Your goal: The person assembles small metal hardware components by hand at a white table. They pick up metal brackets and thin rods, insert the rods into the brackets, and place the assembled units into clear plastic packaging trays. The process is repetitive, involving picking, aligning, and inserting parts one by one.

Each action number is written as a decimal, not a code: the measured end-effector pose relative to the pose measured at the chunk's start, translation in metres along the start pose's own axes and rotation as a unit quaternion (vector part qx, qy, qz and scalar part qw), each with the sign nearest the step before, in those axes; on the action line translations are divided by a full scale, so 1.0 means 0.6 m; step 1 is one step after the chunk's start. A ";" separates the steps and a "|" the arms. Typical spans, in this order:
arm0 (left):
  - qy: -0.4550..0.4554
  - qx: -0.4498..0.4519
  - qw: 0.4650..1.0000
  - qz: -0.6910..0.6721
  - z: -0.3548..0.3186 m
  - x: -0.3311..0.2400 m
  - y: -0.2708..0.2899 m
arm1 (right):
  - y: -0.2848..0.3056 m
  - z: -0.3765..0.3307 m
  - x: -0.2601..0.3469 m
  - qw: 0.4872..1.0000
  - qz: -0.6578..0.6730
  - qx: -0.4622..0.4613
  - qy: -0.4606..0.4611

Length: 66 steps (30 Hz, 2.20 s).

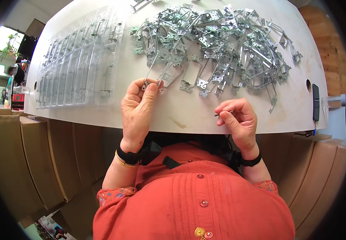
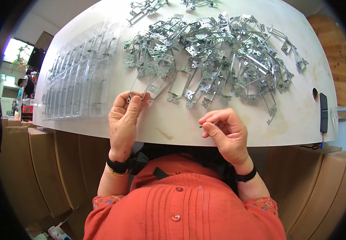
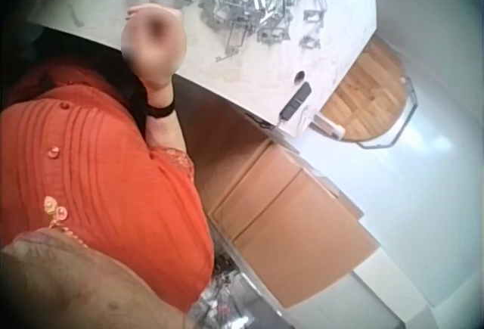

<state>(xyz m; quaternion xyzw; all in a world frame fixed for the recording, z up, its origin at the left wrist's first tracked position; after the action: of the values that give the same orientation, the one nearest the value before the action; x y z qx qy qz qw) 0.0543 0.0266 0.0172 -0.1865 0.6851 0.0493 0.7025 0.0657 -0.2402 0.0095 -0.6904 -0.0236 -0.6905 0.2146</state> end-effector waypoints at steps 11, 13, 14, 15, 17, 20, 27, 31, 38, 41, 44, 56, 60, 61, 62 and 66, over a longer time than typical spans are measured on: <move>-0.003 0.066 0.998 0.014 0.019 0.011 -0.041 | 0.003 -0.002 -0.003 1.000 -0.003 0.007 0.003; -0.011 0.068 0.997 0.027 0.016 0.000 -0.042 | 0.001 -0.001 -0.003 1.000 0.000 0.005 0.007; -0.015 0.065 0.997 0.028 0.013 -0.008 -0.040 | 0.000 -0.001 -0.003 1.000 -0.004 0.002 0.005; -0.019 0.062 0.997 0.030 0.008 -0.016 -0.037 | 0.000 -0.002 -0.003 1.000 -0.008 -0.001 0.003; -0.022 0.076 0.996 0.032 -0.003 -0.028 -0.023 | -0.001 -0.002 -0.003 1.000 -0.015 -0.005 0.004; 0.009 0.119 0.993 -0.006 -0.026 -0.036 -0.004 | -0.001 -0.003 -0.003 1.000 -0.024 -0.012 0.015; 0.117 0.230 0.965 0.040 -0.060 -0.014 0.010 | 0.001 0.001 -0.007 0.998 -0.044 -0.036 0.037; 0.140 0.253 0.956 0.047 -0.060 0.003 0.009 | -0.002 0.001 -0.007 0.997 -0.048 -0.052 0.024; 0.112 0.200 0.947 0.226 -0.052 -0.029 0.016 | -0.003 0.000 -0.007 0.996 -0.061 -0.068 0.004; 0.047 0.168 0.940 0.292 -0.055 -0.031 0.030 | -0.004 0.003 -0.007 0.996 -0.064 -0.061 -0.002; -0.060 0.140 0.923 0.354 -0.053 -0.031 0.035 | -0.001 0.006 -0.007 0.996 -0.071 -0.048 -0.002; -0.085 0.078 0.907 0.405 -0.046 -0.042 0.021 | -0.002 0.006 -0.007 0.999 -0.046 -0.024 -0.013; -0.107 0.081 0.903 0.408 -0.047 -0.043 0.003 | -0.001 0.006 -0.006 0.999 -0.047 -0.018 -0.012; -0.108 0.080 0.900 0.415 -0.046 -0.044 0.002 | -0.001 0.006 -0.007 0.999 -0.047 -0.017 -0.010; -0.103 0.077 0.900 0.417 -0.045 -0.044 0.003 | -0.001 0.006 -0.007 0.999 -0.048 -0.016 -0.009; -0.121 0.095 0.896 0.416 -0.047 -0.045 0.004 | -0.002 0.007 -0.005 0.998 -0.054 -0.015 -0.011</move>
<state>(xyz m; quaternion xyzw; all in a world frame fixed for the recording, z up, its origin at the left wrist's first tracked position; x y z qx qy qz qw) 0.0252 0.0246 0.0434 0.1906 0.6113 0.2940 0.7096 0.0690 -0.2368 0.0069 -0.6988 -0.0527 -0.6937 0.1662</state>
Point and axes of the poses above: each hand's wrist, its own z-axis towards the middle knuckle, its own y-axis out of the back of the hand, x = y × z, the point moved 4 cm from there along z, towards the middle knuckle, and after that the axes turned 4 degrees about -y, right-handed, at the moved point
